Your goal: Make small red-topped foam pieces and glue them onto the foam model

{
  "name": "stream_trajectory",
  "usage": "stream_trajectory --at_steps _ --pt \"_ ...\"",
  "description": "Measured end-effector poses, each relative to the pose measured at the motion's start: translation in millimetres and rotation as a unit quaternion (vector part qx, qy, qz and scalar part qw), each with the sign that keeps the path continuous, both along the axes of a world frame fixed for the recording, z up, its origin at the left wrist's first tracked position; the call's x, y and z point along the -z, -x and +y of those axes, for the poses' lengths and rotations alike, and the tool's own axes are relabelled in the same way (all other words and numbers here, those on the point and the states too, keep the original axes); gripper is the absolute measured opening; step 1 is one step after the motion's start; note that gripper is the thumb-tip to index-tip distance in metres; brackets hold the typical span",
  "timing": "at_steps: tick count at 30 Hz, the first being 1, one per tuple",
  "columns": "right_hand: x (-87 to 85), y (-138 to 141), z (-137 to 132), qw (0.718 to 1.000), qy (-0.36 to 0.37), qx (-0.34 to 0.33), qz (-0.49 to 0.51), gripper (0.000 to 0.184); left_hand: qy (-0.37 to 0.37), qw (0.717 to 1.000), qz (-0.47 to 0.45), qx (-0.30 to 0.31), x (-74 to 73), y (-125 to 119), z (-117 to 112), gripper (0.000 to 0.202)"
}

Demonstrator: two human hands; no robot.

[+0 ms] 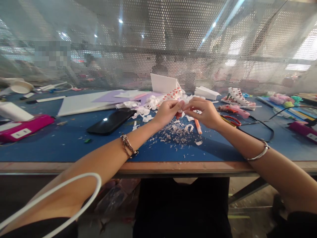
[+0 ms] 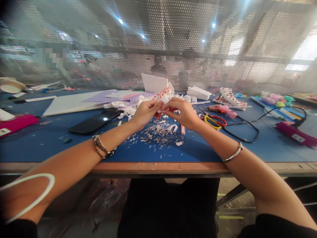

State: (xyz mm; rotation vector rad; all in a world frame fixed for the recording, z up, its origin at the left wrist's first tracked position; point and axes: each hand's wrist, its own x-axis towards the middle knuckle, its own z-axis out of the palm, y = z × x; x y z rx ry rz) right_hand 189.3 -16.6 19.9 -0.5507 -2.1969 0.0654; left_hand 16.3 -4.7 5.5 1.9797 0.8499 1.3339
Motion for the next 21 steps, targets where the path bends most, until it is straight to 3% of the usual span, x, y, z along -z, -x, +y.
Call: stream_trajectory --at_steps 8,16,21 --pt "3.4 4.0 -2.2 0.993 0.08 0.025 0.08 0.02 -0.075 0.995 0.061 -0.028 -3.6 -1.8 -8.5 0.044" --pt "1.8 2.8 -0.7 0.992 0.079 0.031 0.098 0.015 -0.073 0.995 0.065 0.017 -5.1 0.6 -10.3 0.039" --pt "1.1 2.0 0.4 0.991 0.072 0.038 0.105 0.011 -0.059 0.996 0.061 0.01 -4.7 3.2 -4.1 0.037"
